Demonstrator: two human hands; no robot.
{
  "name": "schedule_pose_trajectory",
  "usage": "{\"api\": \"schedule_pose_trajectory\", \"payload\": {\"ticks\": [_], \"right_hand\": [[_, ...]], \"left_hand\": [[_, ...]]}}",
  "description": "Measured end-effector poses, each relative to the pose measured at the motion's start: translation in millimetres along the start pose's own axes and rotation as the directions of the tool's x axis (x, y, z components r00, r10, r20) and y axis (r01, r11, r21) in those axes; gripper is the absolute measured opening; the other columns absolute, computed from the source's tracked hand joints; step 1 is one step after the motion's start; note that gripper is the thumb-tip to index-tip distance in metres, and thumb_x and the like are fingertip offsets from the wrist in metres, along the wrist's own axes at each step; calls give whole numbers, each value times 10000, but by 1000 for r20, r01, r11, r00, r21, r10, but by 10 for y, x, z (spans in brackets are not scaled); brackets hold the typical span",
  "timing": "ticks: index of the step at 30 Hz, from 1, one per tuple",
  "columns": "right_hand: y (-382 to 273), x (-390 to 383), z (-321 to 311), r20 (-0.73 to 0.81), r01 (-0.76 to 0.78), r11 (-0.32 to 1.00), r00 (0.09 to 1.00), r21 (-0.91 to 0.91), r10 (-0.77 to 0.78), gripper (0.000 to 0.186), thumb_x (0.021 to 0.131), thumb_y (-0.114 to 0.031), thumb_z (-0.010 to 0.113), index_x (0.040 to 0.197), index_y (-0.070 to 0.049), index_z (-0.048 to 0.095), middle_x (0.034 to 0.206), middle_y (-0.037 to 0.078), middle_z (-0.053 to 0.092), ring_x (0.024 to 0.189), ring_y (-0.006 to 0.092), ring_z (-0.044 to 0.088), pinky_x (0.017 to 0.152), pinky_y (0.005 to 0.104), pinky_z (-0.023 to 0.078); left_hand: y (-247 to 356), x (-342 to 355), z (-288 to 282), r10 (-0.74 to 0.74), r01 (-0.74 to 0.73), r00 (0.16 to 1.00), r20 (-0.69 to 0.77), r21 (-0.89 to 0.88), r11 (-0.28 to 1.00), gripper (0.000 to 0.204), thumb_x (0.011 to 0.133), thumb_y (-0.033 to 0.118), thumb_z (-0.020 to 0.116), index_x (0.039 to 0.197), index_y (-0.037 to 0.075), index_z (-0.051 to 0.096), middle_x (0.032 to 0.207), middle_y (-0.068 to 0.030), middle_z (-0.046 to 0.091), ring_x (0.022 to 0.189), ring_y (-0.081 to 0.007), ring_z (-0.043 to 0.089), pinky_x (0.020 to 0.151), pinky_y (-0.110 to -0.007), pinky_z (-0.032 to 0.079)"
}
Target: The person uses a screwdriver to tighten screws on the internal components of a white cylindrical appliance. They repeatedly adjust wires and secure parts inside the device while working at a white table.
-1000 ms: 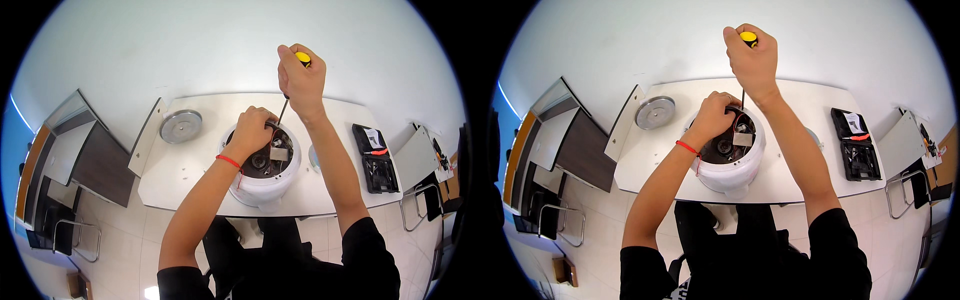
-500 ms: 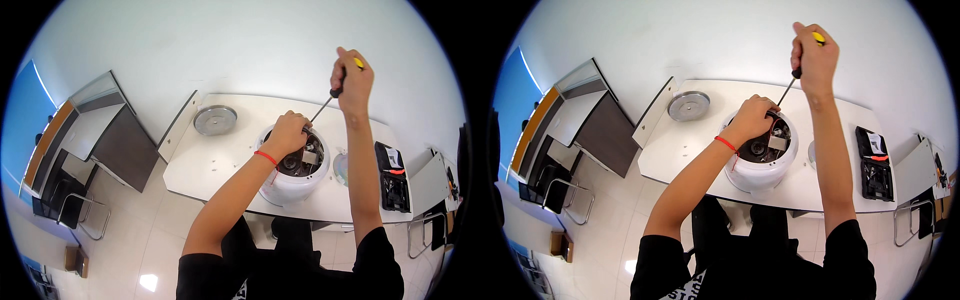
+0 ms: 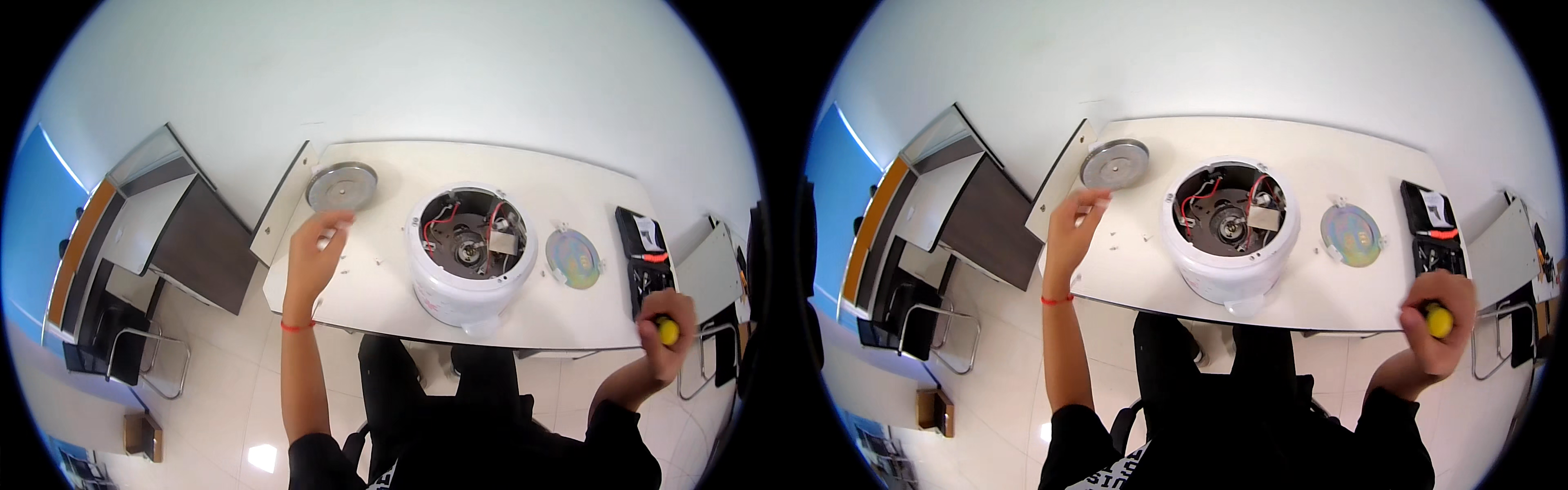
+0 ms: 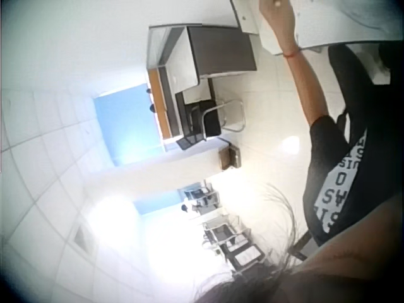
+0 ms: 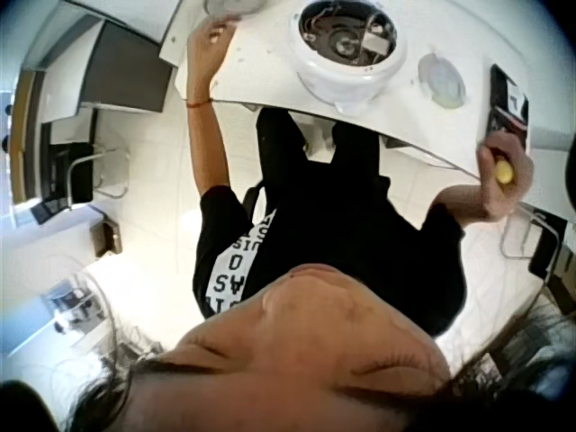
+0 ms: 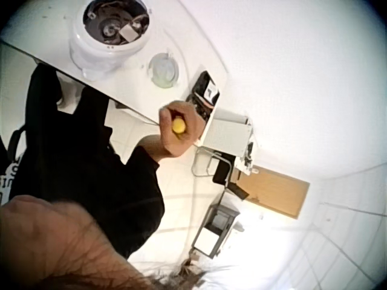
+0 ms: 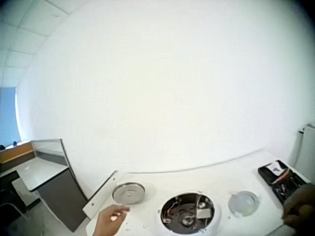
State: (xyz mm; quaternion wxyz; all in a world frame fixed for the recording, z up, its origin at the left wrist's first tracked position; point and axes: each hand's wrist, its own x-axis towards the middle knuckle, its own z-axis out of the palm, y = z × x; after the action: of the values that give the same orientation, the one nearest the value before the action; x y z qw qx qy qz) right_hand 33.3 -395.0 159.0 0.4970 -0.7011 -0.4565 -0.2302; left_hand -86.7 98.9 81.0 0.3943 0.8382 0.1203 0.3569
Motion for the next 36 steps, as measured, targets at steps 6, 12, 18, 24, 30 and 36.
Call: {"api": "schedule_pose_trajectory", "payload": {"ticks": [6,12,18,24,30,36], "right_hand": [[533,-445,326,197,-492,771,776,-405,599,179,864,-167,793,896,-20,695,693,162,658,596,325,624,586,390,476],[898,-915,697,-63,-620,426,610,-659,790,178,888,-270,750,937,-99,742,828,164,746,814,405,728,746,506,578],[1084,-873,1000,-28,-566,509,686,-648,727,198,894,-273,731,1009,-112,732,893,156,742,843,379,732,748,504,583],[1116,-702,1041,-44,-572,496,683,-653,730,224,894,-285,734,999,-89,706,908,170,745,855,401,736,751,512,587],[1465,-623,487,-253,-615,299,649,-730,718,192,900,-237,660,972,-79,743,928,194,757,874,421,746,756,530,603],[2769,-2,-432,-328,-502,109,699,-858,635,211,851,-190,676,993,-67,772,1020,203,775,961,407,760,822,527,615]], "left_hand": [[-900,-847,390,-134,136,991,-18,103,985,193,953,28,702,1134,42,768,1055,-83,762,806,-165,693,672,-287,542],[-957,-922,762,-239,239,971,26,-1,971,318,972,32,662,1286,-4,690,1035,-55,736,707,-81,597,660,-238,499],[-663,-896,1241,-389,362,919,-58,-263,894,244,966,85,666,1181,-22,705,819,-38,687,665,-99,570,649,-271,476],[-806,-1000,1148,-162,161,986,39,11,987,182,931,116,705,1032,-35,702,760,-83,661,651,-127,579,621,-301,473],[-670,-1015,1161,-183,189,979,88,-60,980,172,942,120,710,1025,-31,704,765,-39,667,666,-94,567,624,-273,465],[-614,-997,1185,-160,167,983,93,-71,983,160,931,108,707,1009,-31,700,744,-36,645,662,-82,549,623,-272,454]]}}
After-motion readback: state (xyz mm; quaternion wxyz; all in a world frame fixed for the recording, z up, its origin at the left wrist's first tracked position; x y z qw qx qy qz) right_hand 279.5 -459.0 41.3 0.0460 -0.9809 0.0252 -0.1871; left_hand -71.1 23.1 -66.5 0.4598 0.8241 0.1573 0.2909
